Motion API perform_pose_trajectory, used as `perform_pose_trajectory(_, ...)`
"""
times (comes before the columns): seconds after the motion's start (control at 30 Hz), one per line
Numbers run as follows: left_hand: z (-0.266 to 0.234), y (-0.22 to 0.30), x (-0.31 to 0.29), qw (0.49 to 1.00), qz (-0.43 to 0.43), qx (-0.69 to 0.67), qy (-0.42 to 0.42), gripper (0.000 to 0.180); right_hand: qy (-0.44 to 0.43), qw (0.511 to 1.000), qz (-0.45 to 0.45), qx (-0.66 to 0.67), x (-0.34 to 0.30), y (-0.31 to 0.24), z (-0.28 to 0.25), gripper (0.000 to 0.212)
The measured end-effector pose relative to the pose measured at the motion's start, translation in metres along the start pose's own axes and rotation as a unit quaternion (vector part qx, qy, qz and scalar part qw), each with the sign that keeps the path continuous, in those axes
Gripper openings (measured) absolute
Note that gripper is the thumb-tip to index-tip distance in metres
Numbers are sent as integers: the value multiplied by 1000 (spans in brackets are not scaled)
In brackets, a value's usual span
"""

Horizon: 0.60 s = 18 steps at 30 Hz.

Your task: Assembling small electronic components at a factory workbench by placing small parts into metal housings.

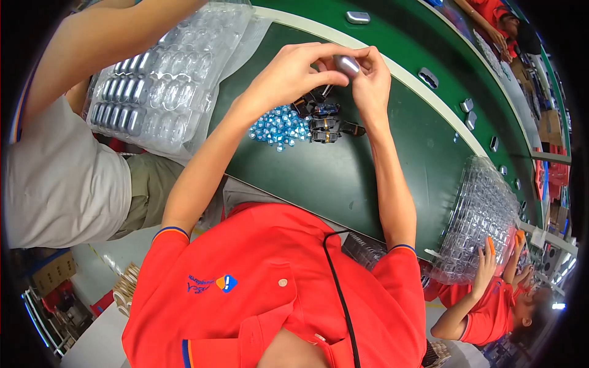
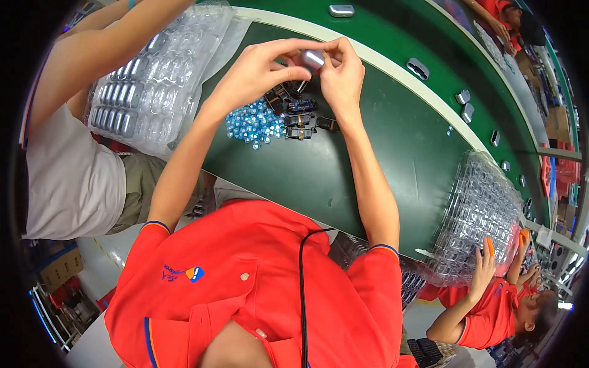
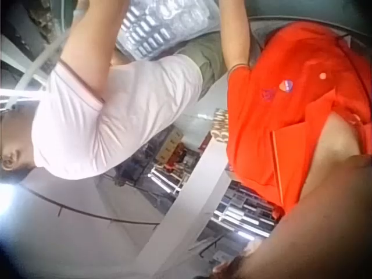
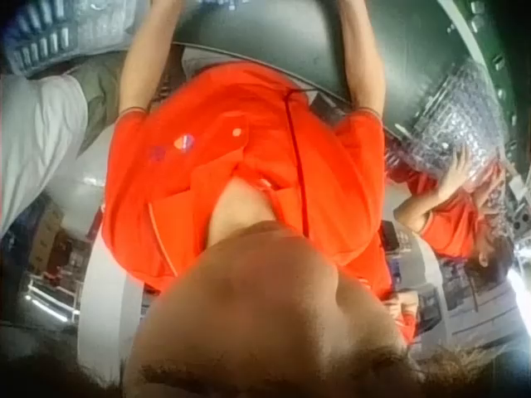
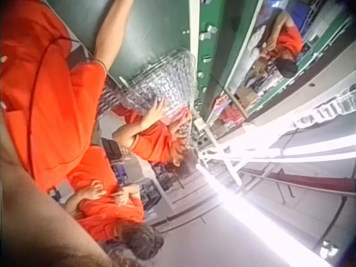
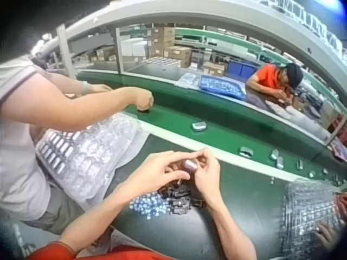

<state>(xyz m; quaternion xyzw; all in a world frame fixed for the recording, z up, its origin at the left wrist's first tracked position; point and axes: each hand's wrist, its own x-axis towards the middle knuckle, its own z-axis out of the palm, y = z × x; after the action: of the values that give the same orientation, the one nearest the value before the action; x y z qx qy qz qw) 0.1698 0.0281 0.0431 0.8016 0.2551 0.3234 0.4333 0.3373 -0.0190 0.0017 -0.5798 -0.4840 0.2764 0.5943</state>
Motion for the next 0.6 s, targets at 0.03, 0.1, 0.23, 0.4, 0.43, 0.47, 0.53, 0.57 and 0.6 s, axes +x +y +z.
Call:
perform_pose_trajectory(0.03,2,0,1,997,77,23,-3,34,-11,999,23,23,0,-1,-4,9)
perform_pose_trajectory(0.1,6,0,8,992,110,60,0,34,-19,999,35,18,-1,-3,-9,9)
perform_pose_trajectory(0.23,10,2,23,974,185,135,-3,33,-44,994,66,73,-3,5,-15,9)
perform_pose_trajectory(0.4,-4,-4,37,987,125,100,-15,31,-101,958,120,240,-3,7,-22,20)
perform_pose_trajectory(0.43,-8,-7,37,993,85,77,-12,31,-118,948,141,260,-3,4,-22,24)
perform_pose_trajectory(0.47,-11,-10,36,993,86,77,-12,31,-118,948,140,259,-5,0,-24,24)
perform_pose_trajectory(0.53,-16,-14,32,967,155,198,46,29,-117,978,132,-110,-11,-12,-27,27)
perform_pose_trajectory(0.57,-17,-17,31,945,188,258,74,29,-111,942,122,-292,-15,-15,-27,29)
perform_pose_trajectory(0.6,-19,-21,31,945,188,258,75,29,-111,942,121,-293,-21,-14,-24,29)
